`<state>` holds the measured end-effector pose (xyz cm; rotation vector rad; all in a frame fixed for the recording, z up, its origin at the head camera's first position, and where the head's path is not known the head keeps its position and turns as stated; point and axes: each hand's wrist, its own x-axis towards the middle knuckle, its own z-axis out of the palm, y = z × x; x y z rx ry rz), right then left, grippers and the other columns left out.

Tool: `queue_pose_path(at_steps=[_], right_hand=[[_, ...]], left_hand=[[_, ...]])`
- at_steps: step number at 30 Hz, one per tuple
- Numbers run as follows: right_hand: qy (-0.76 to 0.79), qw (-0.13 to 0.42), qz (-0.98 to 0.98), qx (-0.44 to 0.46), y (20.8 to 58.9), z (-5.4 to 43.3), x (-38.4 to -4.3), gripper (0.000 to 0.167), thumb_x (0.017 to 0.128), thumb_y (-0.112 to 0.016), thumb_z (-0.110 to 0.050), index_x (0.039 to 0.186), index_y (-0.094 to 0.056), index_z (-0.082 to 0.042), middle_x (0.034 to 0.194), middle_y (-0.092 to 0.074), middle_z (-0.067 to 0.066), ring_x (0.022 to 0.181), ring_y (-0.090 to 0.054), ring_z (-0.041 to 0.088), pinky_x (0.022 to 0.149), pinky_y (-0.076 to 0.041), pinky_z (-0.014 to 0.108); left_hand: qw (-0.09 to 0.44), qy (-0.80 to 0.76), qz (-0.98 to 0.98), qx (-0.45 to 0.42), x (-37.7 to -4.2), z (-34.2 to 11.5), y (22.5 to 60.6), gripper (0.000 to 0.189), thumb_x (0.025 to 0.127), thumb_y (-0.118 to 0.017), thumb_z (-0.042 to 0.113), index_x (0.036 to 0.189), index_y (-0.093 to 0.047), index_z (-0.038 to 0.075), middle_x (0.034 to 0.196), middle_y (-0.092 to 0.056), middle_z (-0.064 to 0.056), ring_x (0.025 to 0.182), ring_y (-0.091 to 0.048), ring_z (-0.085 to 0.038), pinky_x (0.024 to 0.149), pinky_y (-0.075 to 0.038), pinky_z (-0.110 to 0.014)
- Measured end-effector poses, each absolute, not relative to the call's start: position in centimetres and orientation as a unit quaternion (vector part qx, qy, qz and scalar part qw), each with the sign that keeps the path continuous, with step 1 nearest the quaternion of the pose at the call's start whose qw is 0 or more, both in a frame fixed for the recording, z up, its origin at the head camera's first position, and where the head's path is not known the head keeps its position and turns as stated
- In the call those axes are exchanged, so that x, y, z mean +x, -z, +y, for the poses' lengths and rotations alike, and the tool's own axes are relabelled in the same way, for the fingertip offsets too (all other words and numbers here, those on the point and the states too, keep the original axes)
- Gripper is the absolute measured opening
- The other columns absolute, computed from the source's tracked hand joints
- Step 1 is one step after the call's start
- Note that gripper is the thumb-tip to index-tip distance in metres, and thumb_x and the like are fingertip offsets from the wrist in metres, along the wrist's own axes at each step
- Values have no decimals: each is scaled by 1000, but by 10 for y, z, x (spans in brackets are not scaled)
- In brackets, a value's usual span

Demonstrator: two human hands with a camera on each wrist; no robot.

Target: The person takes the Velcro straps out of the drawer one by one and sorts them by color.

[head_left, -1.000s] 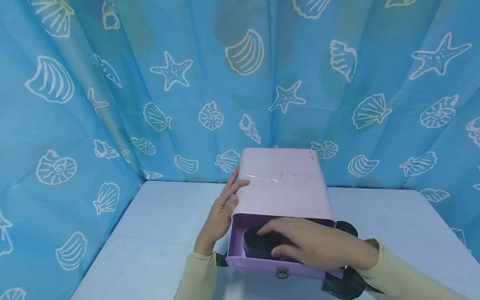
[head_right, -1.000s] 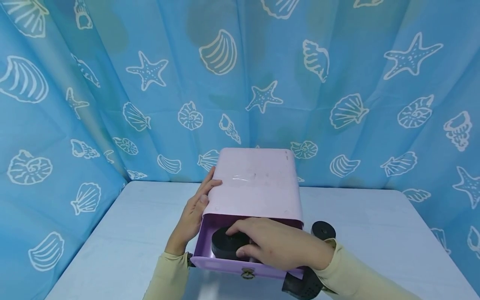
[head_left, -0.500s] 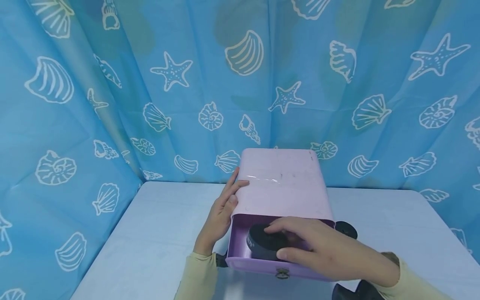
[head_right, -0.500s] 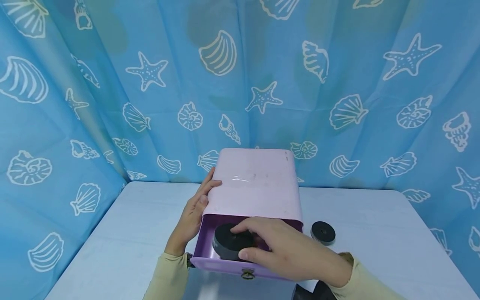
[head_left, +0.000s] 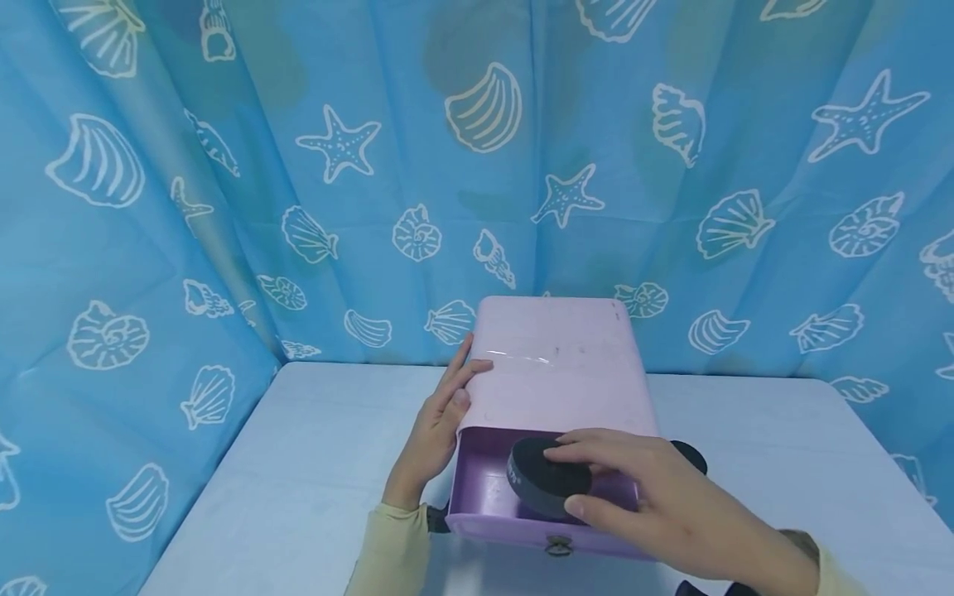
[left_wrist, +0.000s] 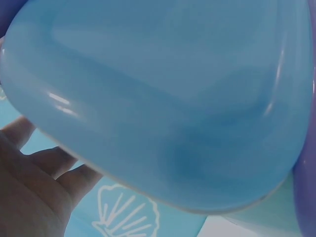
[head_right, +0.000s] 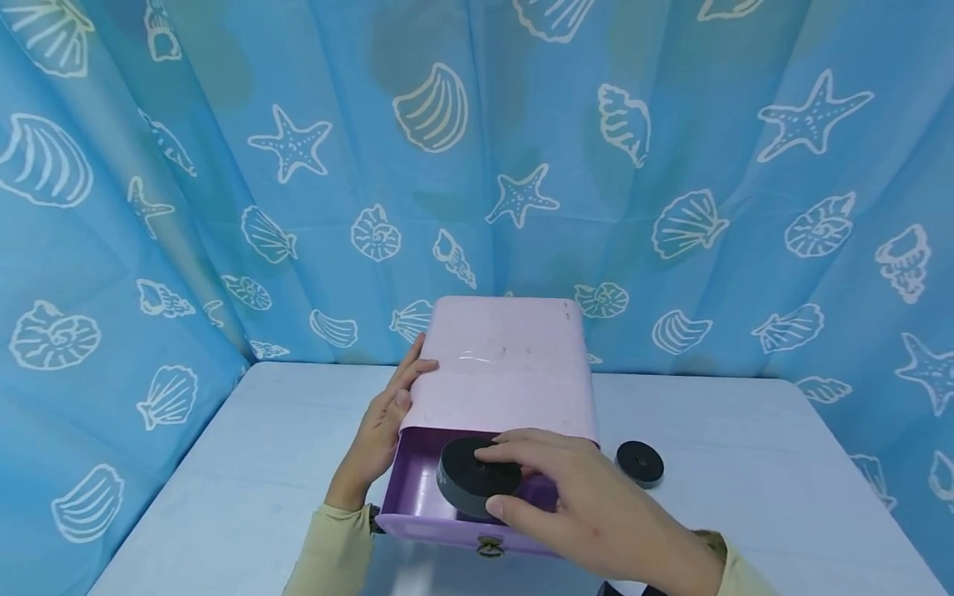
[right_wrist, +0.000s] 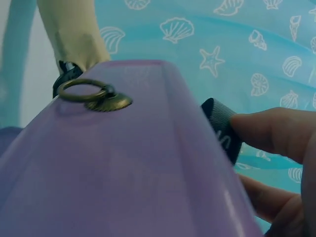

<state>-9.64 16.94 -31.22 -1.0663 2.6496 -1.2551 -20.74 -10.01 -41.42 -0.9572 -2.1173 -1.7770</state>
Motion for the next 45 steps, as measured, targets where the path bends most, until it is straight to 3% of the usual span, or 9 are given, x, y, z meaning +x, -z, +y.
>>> queue_pose_path(at_steps=[9, 19, 30, 36, 45], right_hand=[[358, -81, 882, -297, 317, 176, -87, 41, 89, -78, -39, 128, -66, -38, 131, -62, -8, 112, -65, 18, 82, -59, 33], [338, -205, 874, -284, 319, 190, -83, 61, 73, -92, -18, 128, -68, -32, 130, -63, -4, 110, -65, 17, 87, -49, 12], [355, -239, 880, -208, 326, 206, -79, 60, 74, -91, -11, 127, -70, -30, 131, -62, -3, 115, -52, -6, 81, -45, 4], [354, -258, 884, -163, 334, 216, -80, 59, 74, -90, -11, 127, -70, -29, 132, -62, 0, 118, -47, -11, 89, -36, 0], [349, -293, 884, -110, 346, 227, -84, 60, 74, -90, -7, 127, -70, -27, 130, -64, 6, 114, -44, -16, 89, -31, -2]], left_hand=[[112, 606, -714, -332, -207, -99, 413, 40, 111, -36, 24, 147, -50, 13, 168, -14, 3, 154, -10, -20, 118, -15, -60], [113, 607, -711, -337, -208, -101, 414, 40, 112, -34, 25, 146, -50, 12, 168, -13, 1, 154, -10, -21, 119, -16, -59], [108, 609, -712, -334, -208, -101, 413, 44, 111, -35, 36, 147, -50, 17, 168, -13, 5, 154, -11, -18, 119, -17, -56], [113, 603, -714, -336, -208, -101, 414, 42, 112, -34, 31, 147, -50, 14, 168, -13, 1, 154, -11, -21, 118, -17, -59], [118, 595, -721, -334, -208, -101, 415, 41, 112, -33, 29, 147, -49, 14, 168, -14, 2, 154, -10, -20, 119, -16, -58]])
